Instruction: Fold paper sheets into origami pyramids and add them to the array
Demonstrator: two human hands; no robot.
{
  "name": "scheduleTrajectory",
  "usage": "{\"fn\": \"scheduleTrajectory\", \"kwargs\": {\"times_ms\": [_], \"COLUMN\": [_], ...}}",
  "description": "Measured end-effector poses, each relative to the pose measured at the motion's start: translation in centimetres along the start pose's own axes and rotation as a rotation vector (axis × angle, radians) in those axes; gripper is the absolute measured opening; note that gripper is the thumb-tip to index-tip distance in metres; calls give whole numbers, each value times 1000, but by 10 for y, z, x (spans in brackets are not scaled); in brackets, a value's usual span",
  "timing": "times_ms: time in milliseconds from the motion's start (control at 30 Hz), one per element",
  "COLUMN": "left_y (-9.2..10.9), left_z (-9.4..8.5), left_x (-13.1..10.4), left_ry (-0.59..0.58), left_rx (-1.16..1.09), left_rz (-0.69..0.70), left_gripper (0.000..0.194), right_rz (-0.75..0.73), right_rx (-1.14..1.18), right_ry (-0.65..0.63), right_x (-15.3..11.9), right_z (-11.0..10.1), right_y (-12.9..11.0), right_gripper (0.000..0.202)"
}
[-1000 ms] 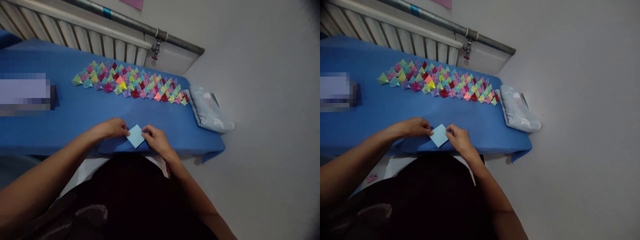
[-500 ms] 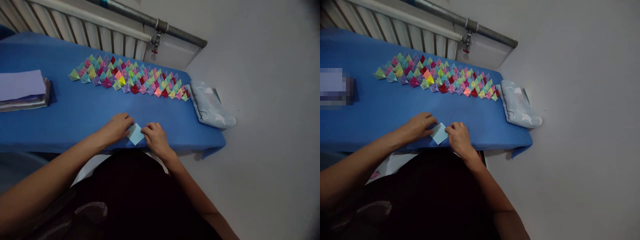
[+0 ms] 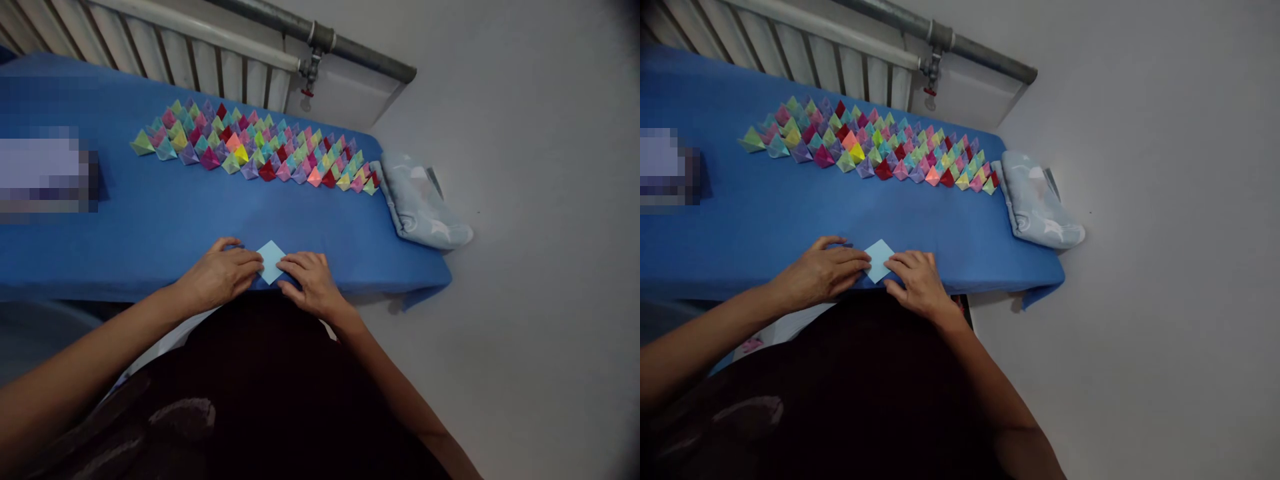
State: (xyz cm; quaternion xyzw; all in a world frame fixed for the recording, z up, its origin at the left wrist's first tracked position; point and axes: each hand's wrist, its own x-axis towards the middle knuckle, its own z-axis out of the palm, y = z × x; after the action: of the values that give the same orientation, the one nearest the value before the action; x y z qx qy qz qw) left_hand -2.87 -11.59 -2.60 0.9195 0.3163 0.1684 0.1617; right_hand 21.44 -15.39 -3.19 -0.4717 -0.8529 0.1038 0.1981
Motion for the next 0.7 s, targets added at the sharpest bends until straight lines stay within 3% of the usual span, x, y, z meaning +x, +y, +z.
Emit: {"fn": "scheduleTrajectory", "kwargs": {"times_ms": [400, 700], "left_y": [-26, -28], "left_z": [6, 7], "left_x": [4, 6], "left_ry": [138, 129], "left_rx": [110, 88], "left_rz": [183, 173], "left_gripper": [25, 26], "right_rz": [4, 12], "right_rx": [2, 11], "right_ry": [36, 44], "right_x": [3, 4], "right_z": [2, 4], "right_y": [4, 7], "right_gripper": [22, 23]}}
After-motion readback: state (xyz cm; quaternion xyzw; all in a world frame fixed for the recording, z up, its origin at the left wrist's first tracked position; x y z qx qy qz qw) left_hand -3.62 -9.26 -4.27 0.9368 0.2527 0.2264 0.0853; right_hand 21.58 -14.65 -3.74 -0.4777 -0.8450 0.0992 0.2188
